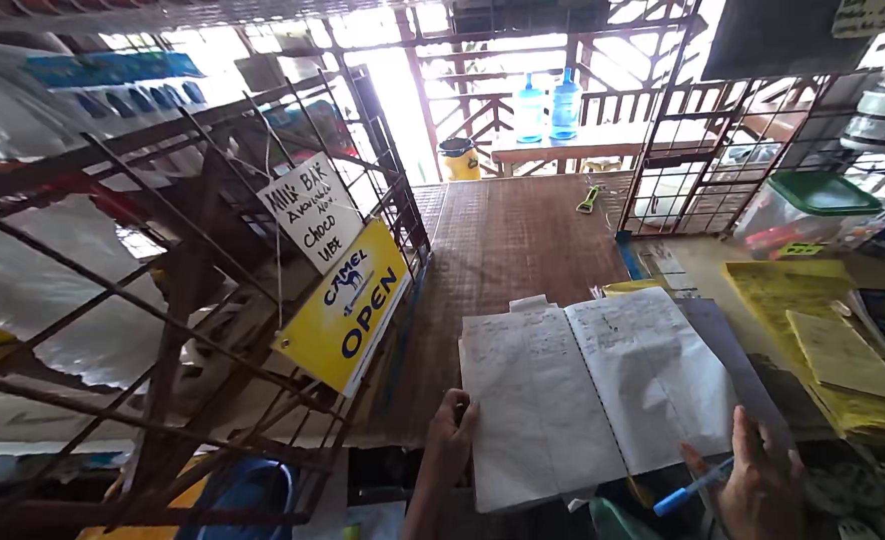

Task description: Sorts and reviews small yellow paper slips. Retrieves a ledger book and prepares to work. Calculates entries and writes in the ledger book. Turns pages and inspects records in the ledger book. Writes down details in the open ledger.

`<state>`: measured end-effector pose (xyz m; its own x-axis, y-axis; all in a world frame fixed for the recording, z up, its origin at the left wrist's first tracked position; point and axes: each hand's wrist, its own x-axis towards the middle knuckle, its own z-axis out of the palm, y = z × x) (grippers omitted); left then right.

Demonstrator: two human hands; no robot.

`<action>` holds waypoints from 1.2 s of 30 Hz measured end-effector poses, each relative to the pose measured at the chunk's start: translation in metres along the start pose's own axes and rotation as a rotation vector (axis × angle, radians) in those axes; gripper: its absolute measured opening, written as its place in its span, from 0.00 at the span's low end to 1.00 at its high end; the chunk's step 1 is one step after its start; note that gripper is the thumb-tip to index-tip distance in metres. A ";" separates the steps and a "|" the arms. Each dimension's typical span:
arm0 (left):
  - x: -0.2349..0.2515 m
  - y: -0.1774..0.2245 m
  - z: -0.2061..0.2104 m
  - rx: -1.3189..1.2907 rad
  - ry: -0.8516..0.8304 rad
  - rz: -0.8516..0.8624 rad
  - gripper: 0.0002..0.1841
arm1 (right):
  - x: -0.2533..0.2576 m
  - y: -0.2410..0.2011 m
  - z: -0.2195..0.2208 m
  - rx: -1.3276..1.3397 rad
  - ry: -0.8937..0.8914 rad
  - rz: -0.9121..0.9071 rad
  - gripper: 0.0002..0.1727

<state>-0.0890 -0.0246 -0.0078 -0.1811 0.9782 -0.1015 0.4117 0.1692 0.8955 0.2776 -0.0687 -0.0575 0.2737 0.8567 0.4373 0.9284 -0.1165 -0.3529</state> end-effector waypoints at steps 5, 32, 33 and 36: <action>0.000 -0.001 0.000 0.009 0.008 -0.004 0.15 | 0.001 -0.001 0.001 0.003 0.012 -0.001 0.61; 0.000 -0.007 0.002 -0.075 -0.015 0.078 0.20 | 0.001 0.000 0.004 -0.023 0.049 -0.011 0.60; 0.001 -0.007 0.002 -0.075 -0.015 0.082 0.20 | 0.001 0.000 0.005 -0.026 0.052 -0.013 0.60; 0.001 -0.006 0.002 -0.092 -0.022 0.072 0.20 | 0.002 -0.002 0.003 -0.024 0.034 -0.013 0.59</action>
<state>-0.0898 -0.0249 -0.0145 -0.1340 0.9900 -0.0436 0.3388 0.0871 0.9368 0.2753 -0.0651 -0.0588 0.2693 0.8405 0.4701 0.9376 -0.1174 -0.3272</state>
